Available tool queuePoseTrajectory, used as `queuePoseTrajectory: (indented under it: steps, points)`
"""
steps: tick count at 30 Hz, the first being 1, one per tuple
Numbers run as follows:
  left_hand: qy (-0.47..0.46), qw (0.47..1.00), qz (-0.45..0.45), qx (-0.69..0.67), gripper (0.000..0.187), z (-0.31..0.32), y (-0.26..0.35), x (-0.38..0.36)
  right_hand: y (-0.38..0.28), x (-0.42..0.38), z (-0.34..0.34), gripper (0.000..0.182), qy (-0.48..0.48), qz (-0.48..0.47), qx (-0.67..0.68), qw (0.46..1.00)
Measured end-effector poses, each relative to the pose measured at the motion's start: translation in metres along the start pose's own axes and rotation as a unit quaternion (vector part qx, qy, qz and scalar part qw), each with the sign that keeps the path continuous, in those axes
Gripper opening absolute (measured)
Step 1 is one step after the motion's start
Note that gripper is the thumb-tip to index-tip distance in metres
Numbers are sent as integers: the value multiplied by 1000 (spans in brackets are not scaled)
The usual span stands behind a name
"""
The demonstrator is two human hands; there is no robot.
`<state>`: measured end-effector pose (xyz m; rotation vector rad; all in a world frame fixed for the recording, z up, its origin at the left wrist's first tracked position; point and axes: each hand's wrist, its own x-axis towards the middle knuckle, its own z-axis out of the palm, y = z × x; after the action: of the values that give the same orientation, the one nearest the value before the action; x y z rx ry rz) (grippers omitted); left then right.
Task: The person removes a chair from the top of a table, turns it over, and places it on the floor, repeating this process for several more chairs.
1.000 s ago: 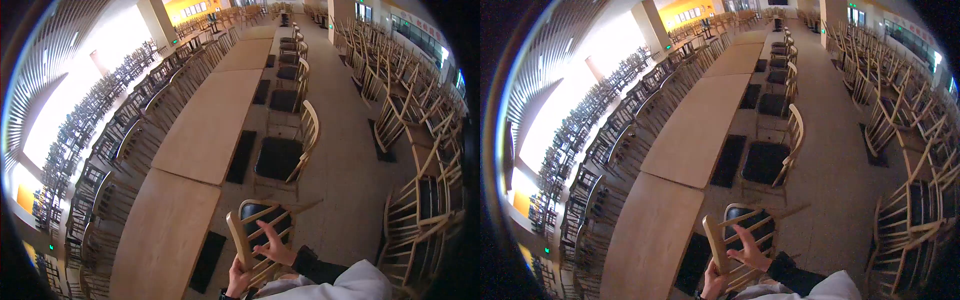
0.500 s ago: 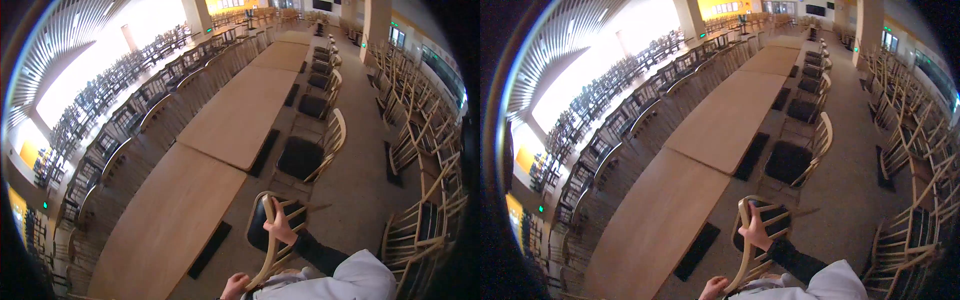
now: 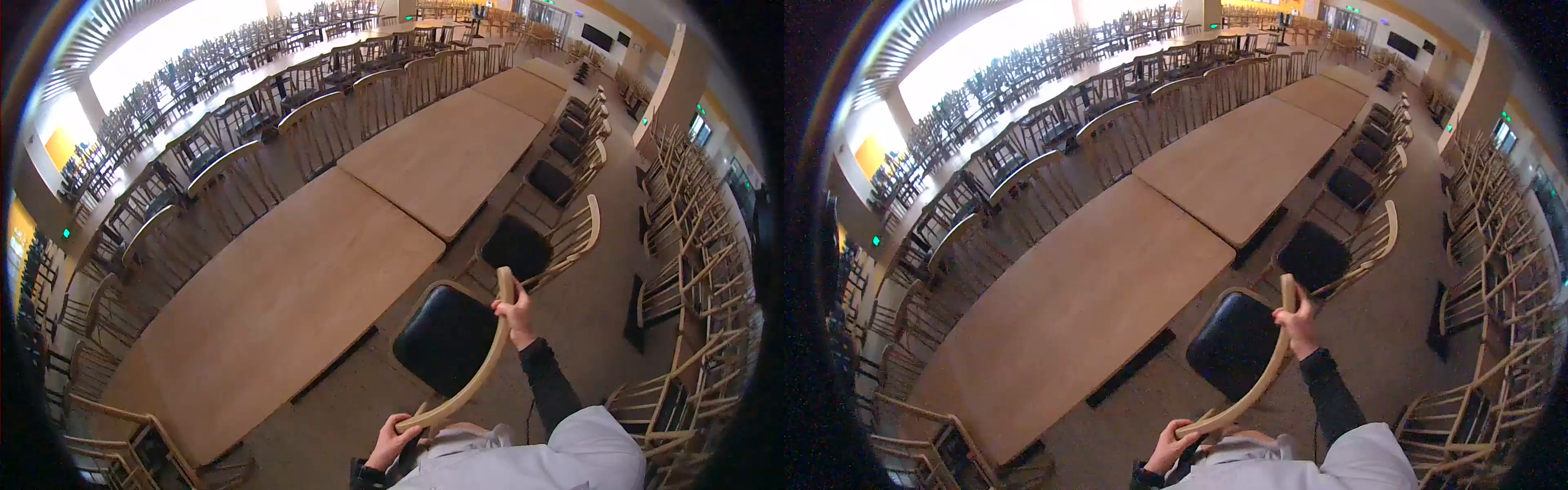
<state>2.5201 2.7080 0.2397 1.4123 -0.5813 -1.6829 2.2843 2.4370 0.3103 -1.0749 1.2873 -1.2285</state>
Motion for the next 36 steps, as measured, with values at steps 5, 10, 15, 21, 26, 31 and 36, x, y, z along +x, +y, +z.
queuePoseTrajectory:
  steps: [5, 10, 15, 21, 26, 31, 36]
  points:
    - [16, 991, 60, 115, 49, 18, -17, 30, 48, 14, -64, 72, 29, 69, 29, 997]
    - [11, 983, 69, 171, 54, 30, -56, 58, 88, 20, -108, 55, 76, 98, 81, 989]
    - [20, 966, 61, 249, 56, 75, -65, 72, 118, 34, -166, 53, 67, 117, 97, 986]
    - [-30, 975, 10, 218, 50, 125, -50, 75, 137, 54, -211, 51, 76, 139, 115, 981]
    - [-61, 975, -19, 215, 58, 135, -65, 82, 130, 57, -208, 57, 89, 149, 111, 979]
    - [-58, 982, -22, 178, 59, 131, -80, 94, 145, 63, -217, 54, 61, 120, 74, 988]
    - [-6, 983, 37, 181, 61, 128, -85, 86, 153, 72, -222, 44, 50, 125, 57, 989]
